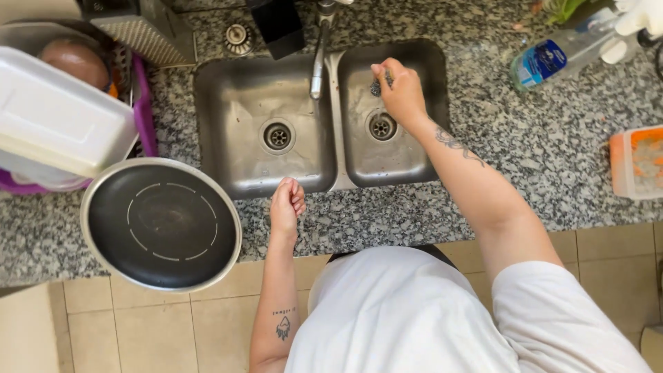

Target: Cleaning a kitchen stovetop by removing the metal grate, applying spray cleaner, and scrubbing the surface with a sponge.

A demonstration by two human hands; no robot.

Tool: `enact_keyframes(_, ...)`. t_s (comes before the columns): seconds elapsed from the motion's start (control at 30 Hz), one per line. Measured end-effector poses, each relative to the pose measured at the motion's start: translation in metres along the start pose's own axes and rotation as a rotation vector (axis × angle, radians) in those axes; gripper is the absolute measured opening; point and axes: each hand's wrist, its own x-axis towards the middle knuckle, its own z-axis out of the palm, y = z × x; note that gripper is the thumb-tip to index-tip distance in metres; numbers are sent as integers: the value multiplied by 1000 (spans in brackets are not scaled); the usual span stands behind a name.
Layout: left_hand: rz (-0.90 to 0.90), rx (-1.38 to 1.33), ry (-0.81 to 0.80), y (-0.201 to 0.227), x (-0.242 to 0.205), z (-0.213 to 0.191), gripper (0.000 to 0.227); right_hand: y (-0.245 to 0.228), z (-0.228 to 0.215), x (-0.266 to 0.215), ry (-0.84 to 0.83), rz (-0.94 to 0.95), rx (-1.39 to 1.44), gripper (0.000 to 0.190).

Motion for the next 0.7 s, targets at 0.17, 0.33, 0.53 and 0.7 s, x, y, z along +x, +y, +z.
enact_keyframes(0.17, -101, -72, -78, -32, 29, -12, 21, 17, -20, -42, -17, -22, -54, 12)
enact_keyframes(0.33, -77, -26, -96, -46, 47, -3, 13, 86, -4, -105, -1257, 458, -350, 52)
enact_keyframes(0.53, -80, 26, -116, -86, 73, -5, 11, 142, 25, -138, -1041, 361, -293, 47)
enact_keyframes(0.7, -52, 37, -143, -136, 81, 35, 9, 133, -23, -158, -449, 234, -237, 35)
